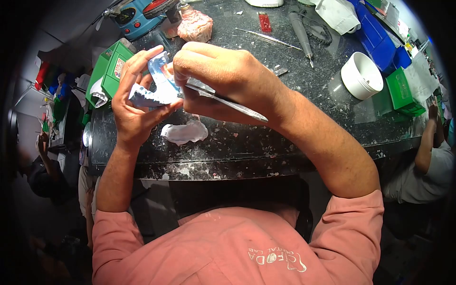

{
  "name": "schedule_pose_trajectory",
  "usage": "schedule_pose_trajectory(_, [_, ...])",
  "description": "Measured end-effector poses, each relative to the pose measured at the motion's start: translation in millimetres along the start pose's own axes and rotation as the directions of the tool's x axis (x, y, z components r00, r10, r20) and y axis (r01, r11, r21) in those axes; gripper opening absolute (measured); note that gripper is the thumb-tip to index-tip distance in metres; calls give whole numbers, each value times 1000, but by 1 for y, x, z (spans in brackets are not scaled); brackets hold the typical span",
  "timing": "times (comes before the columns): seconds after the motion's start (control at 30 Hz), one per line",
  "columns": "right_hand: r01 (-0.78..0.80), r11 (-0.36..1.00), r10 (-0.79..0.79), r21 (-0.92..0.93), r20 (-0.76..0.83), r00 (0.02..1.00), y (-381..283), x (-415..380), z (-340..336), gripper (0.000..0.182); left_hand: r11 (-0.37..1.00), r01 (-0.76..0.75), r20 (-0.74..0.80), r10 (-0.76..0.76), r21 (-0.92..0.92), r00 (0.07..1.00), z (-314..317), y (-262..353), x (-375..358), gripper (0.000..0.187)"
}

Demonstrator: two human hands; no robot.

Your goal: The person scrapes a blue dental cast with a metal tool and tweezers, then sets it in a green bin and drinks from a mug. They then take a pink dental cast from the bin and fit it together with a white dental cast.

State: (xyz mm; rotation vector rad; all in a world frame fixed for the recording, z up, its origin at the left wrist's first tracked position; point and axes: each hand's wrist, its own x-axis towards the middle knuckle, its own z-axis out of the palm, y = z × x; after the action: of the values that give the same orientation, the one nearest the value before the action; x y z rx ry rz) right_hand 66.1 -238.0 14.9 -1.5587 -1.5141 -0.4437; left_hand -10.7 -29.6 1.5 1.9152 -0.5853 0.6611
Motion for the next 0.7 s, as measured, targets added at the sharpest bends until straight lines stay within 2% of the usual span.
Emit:
schedule_pose_trajectory(0.1, [6, 1000, -6, 1, -2, 1000, 2, -1, 1, 25, 1000, 2, 15, -2, 7, 1000, -2, 0, 0, 79])
schedule_pose_trajectory(0.17, [-98, 992, 97, 84, 13, 995, 3, -2, 1, 19, 999, -5, 28, 4, 38, 1000, -3, 1, 0, 79])
schedule_pose_trajectory(0.2, [-98, 992, 98, 83, 13, 995, 4, -3, 4, 19, 1000, 9, 21, -10, 24, 1000, -2, 1, 0, 80])
schedule_pose_trajectory(0.27, [-203, 936, 250, 287, -135, 959, 4, -4, 11, 14, 1000, 22, 14, -22, 9, 1000, -1, 1, 0, 81])
schedule_pose_trajectory(0.3, [-222, 929, 266, 294, -117, 957, 4, -5, 11, 13, 1000, 20, 15, -20, 4, 1000, -1, 1, 0, 82])
schedule_pose_trajectory(0.43, [-146, 969, 175, 201, -135, 975, 0, -3, 12, 14, 999, 33, 20, -32, -21, 999, 0, 4, -1, 85])
schedule_pose_trajectory(0.7, [-128, 978, 152, 166, -141, 978, 2, -4, 13, 15, 999, 41, 28, -40, -21, 999, 0, 3, -1, 85])
